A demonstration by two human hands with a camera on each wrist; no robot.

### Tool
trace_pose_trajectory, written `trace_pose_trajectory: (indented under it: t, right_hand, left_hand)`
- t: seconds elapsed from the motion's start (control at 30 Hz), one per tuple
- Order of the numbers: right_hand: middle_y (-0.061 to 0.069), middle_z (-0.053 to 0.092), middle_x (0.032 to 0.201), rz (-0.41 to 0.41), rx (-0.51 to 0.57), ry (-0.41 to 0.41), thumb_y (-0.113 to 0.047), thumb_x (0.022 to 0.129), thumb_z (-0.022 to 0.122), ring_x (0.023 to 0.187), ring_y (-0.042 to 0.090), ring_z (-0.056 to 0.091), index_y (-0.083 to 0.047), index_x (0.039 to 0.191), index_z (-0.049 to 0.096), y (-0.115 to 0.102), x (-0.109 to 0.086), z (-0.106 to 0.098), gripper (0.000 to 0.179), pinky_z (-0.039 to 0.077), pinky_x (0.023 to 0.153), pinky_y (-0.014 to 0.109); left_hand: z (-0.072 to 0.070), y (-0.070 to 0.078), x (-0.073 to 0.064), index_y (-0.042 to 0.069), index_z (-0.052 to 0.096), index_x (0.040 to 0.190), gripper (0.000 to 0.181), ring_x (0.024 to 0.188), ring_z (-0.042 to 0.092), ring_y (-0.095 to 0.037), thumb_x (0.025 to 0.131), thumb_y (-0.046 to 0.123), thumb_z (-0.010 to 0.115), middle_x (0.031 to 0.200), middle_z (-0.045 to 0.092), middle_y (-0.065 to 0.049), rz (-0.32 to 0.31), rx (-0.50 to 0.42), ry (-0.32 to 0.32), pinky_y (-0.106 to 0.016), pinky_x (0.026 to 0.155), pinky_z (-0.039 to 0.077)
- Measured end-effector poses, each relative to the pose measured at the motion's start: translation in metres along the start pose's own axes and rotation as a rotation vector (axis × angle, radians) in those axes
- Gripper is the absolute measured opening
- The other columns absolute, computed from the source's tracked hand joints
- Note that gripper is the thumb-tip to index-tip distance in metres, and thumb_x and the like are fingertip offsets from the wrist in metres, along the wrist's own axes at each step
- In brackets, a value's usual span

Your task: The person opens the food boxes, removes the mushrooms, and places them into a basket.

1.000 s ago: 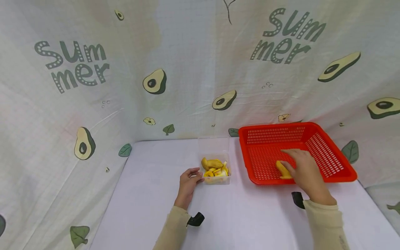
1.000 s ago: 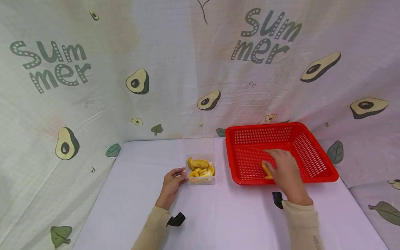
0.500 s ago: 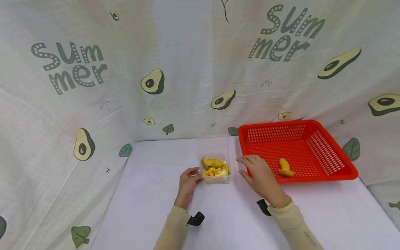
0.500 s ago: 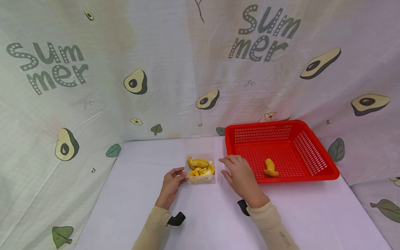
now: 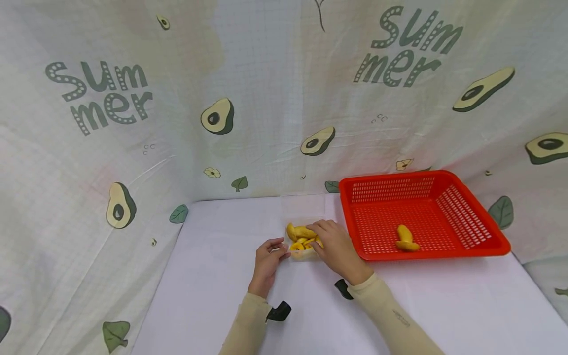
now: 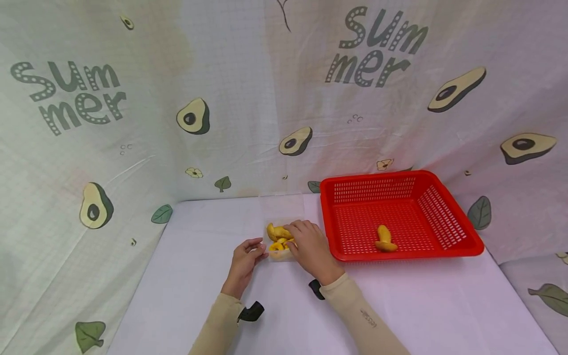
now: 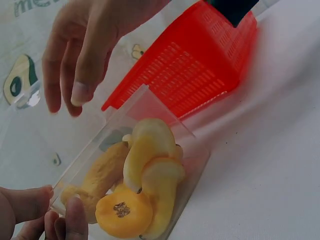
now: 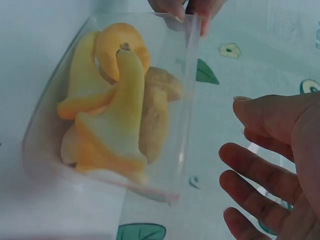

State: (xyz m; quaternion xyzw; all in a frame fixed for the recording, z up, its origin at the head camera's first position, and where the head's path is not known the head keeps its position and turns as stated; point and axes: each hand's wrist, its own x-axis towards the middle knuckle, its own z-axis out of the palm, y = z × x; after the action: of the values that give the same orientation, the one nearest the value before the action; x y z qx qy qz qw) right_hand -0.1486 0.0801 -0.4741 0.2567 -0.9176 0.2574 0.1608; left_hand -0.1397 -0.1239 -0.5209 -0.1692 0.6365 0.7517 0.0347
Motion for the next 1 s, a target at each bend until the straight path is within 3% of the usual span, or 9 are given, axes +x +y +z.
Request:
trace_pose_trajectory:
  t: [0.33,0.73,1.0]
  right_hand:
    - [0.007,0.073,0.118,0.045,0.018,-0.094,-0.014,0.089,0.087,0.111,0.029,0.064,-0.006,0.125,0.074,-0.01,0.018,0.021,0.039,0.055,0.104,0.047]
    - [0.008,0.072,0.106,0.099,-0.054,-0.019,-0.02,0.085,0.091,0.096,0.029,0.064,-0.006,0.111,0.076,-0.018,0.033,0.049,0.033,0.056,0.091,0.047]
    - [0.006,0.069,0.095,0.164,-0.129,-0.041,-0.025,0.084,0.092,0.091,0.028,0.062,-0.007,0.103,0.077,-0.018,0.039,0.059,0.031,0.055,0.092,0.047]
  left_hand:
    - [-0.002,-0.002,0.0,-0.019,0.057,0.131,0.038,0.083,0.062,-0.014,0.097,-0.008,0.069,0.098,0.06,-0.007,0.038,-0.028,-0.03,-0.024,0.076,0.065]
    - [-0.001,-0.003,0.0,-0.018,0.058,0.13,0.036,0.082,0.063,-0.013,0.097,-0.007,0.069,0.1,0.062,-0.011,0.042,-0.009,-0.02,-0.025,0.076,0.065]
    - [-0.001,-0.002,0.001,-0.018,0.057,0.13,0.037,0.083,0.062,-0.013,0.097,-0.009,0.069,0.105,0.061,-0.017,0.036,-0.012,-0.014,-0.024,0.075,0.065]
